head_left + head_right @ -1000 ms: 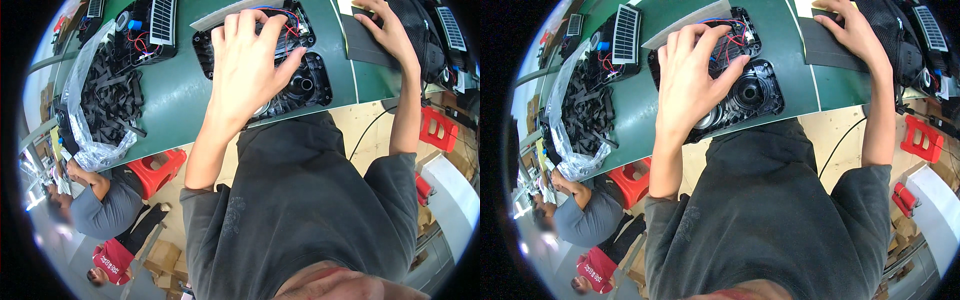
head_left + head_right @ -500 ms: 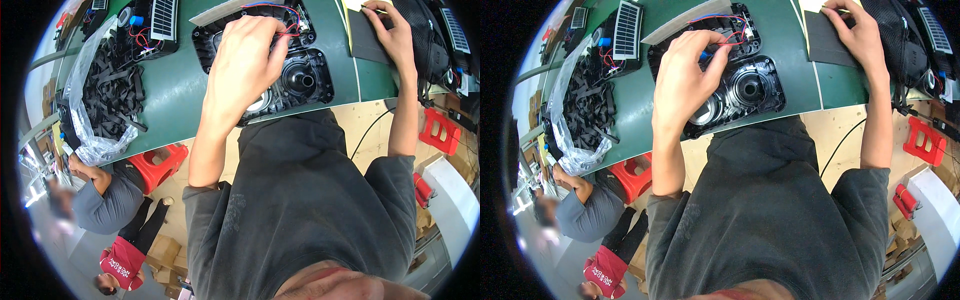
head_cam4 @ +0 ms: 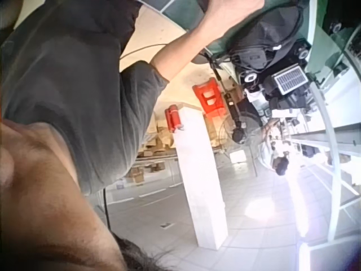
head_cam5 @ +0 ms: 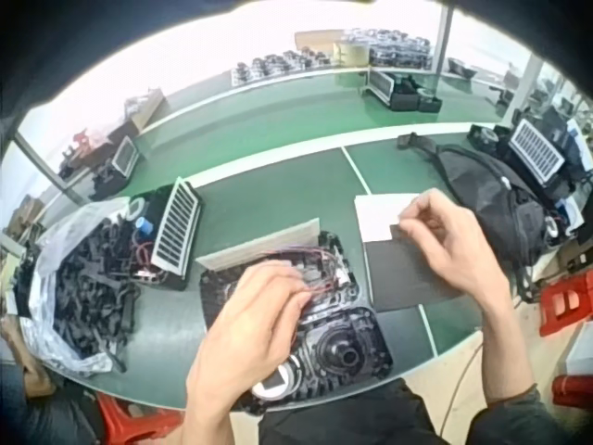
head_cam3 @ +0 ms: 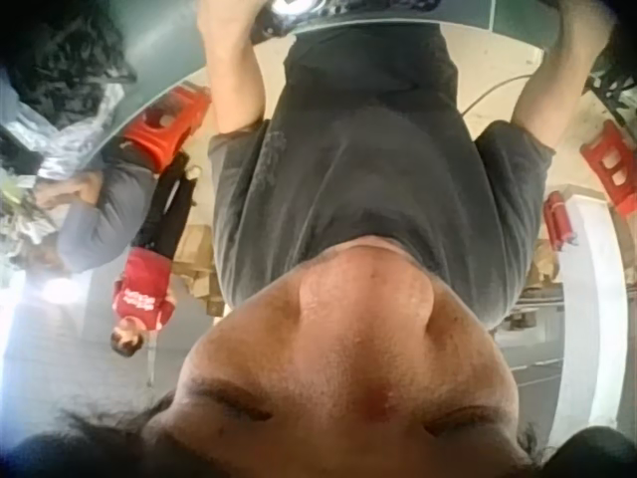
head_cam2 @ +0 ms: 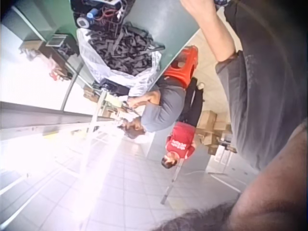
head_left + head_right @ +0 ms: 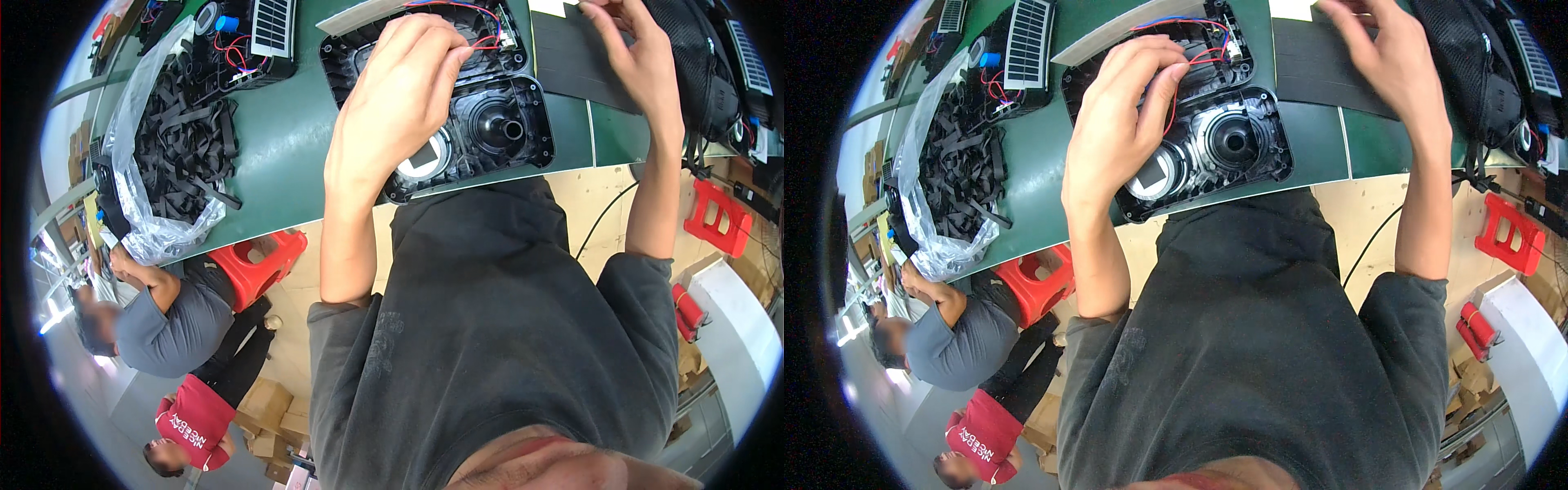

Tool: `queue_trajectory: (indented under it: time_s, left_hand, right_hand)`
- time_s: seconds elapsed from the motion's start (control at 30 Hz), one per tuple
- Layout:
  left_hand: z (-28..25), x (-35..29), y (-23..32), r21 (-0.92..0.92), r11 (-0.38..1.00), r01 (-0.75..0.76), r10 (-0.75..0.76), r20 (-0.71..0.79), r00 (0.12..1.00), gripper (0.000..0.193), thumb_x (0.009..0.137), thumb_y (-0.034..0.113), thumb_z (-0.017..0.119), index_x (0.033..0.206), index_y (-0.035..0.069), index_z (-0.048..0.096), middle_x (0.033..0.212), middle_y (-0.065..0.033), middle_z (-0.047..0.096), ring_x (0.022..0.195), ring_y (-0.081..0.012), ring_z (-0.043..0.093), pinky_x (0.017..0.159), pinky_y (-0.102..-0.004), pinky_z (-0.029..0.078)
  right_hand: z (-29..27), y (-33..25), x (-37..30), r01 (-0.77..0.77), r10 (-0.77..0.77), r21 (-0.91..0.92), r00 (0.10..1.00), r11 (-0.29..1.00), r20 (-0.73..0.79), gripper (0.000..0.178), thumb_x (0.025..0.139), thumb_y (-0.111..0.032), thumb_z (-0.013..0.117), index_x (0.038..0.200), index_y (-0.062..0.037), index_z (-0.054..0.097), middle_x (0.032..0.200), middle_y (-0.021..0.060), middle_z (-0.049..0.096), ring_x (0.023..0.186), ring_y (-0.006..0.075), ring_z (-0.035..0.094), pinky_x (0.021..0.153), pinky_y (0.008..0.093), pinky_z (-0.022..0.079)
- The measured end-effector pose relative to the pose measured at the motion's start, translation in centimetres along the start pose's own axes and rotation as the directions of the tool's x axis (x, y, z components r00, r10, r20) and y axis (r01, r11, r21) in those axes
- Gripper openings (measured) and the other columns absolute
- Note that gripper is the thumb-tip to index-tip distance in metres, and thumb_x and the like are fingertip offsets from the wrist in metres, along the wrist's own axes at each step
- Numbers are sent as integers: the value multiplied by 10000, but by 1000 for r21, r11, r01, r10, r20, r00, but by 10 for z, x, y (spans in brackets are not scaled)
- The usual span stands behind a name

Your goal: Assembling components of a solar-powered electronic lamp by connecting wires and placing them into a plastic housing.

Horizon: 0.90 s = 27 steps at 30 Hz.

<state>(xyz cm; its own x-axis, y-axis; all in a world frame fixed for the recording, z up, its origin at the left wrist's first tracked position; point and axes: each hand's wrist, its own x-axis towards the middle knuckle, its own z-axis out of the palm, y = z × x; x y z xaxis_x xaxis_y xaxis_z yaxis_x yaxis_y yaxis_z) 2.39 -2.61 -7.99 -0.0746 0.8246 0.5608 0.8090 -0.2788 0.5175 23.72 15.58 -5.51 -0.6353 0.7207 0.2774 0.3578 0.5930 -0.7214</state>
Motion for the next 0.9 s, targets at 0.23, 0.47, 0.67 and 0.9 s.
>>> queue_trajectory:
  time_s: [0.23, 0.47, 0.67, 0.9]
  left_hand:
    - [1, -3, 5, -12, 991, 136, -134, 107, 985, 110, 961, 72, 663, 964, -10, 589, 939, -164, 602, 914, -354, 599, 813, -439, 500]
    - [-7, -4, 10, -87, 977, 193, -179, 147, 973, 117, 987, 80, 629, 1021, -31, 612, 940, -174, 625, 877, -358, 630, 794, -393, 505]
    - [-3, -8, 3, -74, 982, 175, -165, 121, 979, 107, 981, 66, 632, 1037, -22, 610, 945, -166, 620, 851, -352, 625, 786, -400, 503]
    - [0, -5, 6, 28, 995, 94, -96, 71, 993, 154, 940, 53, 680, 1074, -7, 634, 979, -158, 639, 944, -348, 631, 840, -405, 501]
  right_hand:
    - [61, -28, 16, 589, -620, 308, 784, 747, 4, 127, 896, -12, 734, 991, -4, 649, 938, 117, 664, 801, 248, 651, 715, 323, 518]
    - [42, -68, -1, 224, -265, 202, 942, 953, 206, 159, 857, 16, 759, 975, -6, 655, 899, 117, 632, 798, 272, 633, 705, 344, 514]
    - [50, -69, -8, 354, -364, 118, 929, 928, 75, 135, 834, 5, 786, 908, 8, 672, 943, 101, 648, 807, 268, 650, 705, 341, 526]
    - [87, -3, 18, 803, -802, 389, 556, 451, -219, 123, 911, -43, 703, 1012, -4, 647, 1086, 148, 578, 998, 328, 597, 886, 357, 498]
